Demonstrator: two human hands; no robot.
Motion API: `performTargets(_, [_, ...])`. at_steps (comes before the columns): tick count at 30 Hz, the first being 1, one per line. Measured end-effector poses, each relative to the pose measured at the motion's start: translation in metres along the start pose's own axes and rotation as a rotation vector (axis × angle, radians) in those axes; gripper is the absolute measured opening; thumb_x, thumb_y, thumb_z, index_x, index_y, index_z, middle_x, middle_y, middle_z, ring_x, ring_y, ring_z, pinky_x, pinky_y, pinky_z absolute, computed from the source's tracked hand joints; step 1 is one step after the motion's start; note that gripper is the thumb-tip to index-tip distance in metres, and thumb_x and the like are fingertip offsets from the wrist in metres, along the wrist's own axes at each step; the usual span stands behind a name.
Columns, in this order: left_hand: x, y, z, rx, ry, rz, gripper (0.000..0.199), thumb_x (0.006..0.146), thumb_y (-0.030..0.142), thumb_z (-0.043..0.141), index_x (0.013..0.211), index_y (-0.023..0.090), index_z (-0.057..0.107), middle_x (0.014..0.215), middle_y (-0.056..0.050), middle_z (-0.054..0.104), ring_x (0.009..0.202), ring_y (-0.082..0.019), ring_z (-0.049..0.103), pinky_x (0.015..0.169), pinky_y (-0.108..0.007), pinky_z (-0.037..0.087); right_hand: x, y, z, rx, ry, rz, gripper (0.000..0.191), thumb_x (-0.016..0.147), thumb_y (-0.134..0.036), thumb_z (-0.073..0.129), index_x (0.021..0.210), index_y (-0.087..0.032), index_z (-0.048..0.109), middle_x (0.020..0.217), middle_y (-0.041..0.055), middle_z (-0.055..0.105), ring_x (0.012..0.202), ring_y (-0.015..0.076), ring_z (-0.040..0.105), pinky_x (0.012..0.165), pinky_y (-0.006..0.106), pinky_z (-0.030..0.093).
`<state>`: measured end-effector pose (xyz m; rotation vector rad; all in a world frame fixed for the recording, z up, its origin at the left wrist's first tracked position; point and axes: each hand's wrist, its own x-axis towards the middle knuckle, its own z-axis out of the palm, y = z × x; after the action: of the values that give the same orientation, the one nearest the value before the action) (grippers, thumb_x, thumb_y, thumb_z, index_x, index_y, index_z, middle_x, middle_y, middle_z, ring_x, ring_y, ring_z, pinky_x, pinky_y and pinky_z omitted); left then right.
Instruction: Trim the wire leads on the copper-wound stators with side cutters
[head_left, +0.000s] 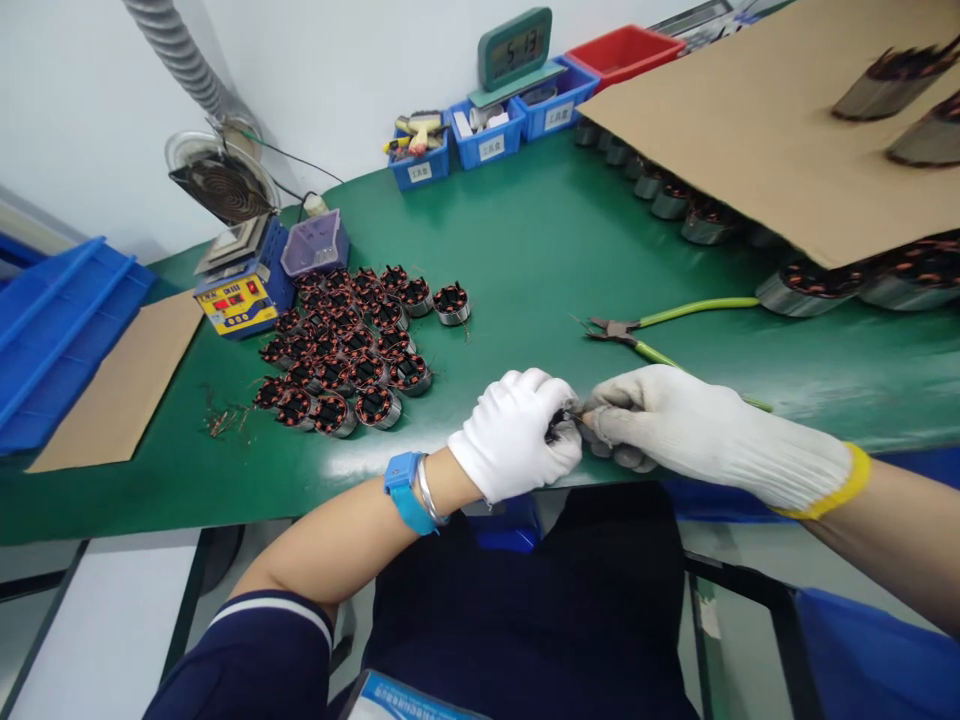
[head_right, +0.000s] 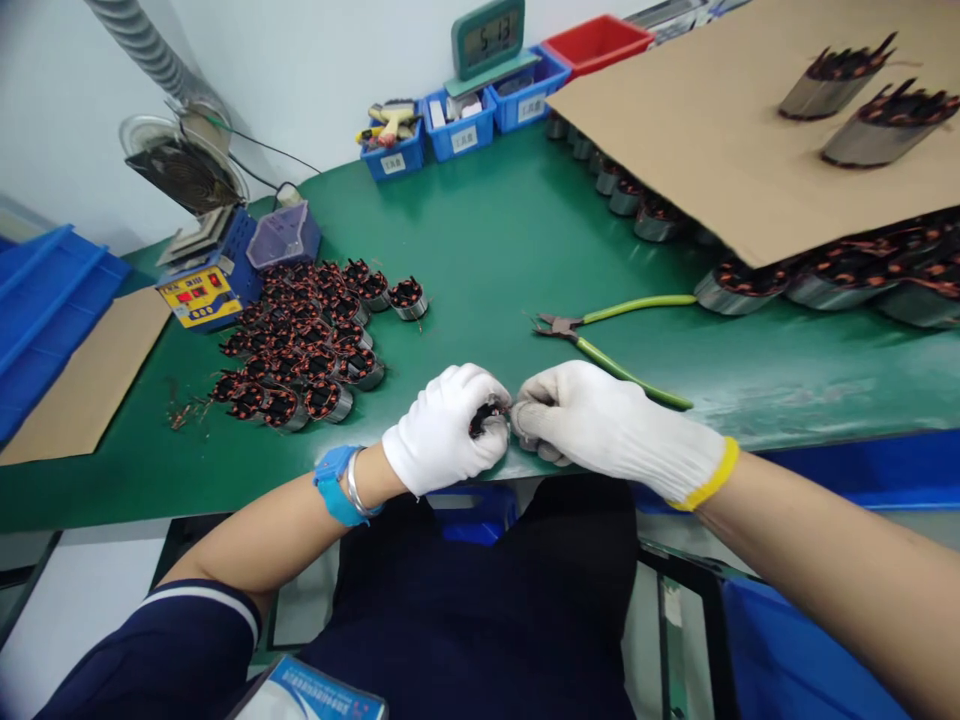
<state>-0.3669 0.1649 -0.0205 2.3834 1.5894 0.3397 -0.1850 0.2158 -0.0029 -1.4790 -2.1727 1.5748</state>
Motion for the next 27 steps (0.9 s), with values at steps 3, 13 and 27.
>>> performTargets(3, [-0.001,0.000,-0.001,0.002,-0.027,0.025,0.024,0.091,0.031,0.051,0.107,0.020,0.064,0.109,-0.009,0.064,0.098,-0.028,0.057,0.086,-0.042,0.051,0.000,0.004,-0.013,0.067,-0.218,0.008,0.040,0.070,-0.056,0.071,0.057,-0.020,0.058,0.053,0.0022,0.060,0.047,0.0121,0.049,0.045,0.025,0.038])
performTargets(13, [0.000,0.002,0.002,0.018,-0.047,0.013,0.021,0.094,0.031,0.050,0.104,0.023,0.066,0.113,-0.007,0.064,0.096,-0.026,0.055,0.083,-0.039,0.046,0.015,-0.003,-0.019,0.355,-0.233,0.171,0.048,0.045,-0.053,0.094,0.069,-0.018,0.072,0.064,0.0053,0.070,0.055,0.0142,0.061,0.052,0.024,0.052])
performTargets(27, [-0.006,0.007,0.002,0.012,0.047,-0.037,0.020,0.086,0.028,0.054,0.104,0.019,0.057,0.119,-0.013,0.061,0.104,-0.030,0.056,0.091,-0.045,0.050,0.009,-0.012,0.001,0.403,-0.212,0.147,0.046,0.048,-0.051,0.091,0.060,-0.014,0.067,0.050,0.0022,0.059,0.045,0.0080,0.048,0.043,0.021,0.038])
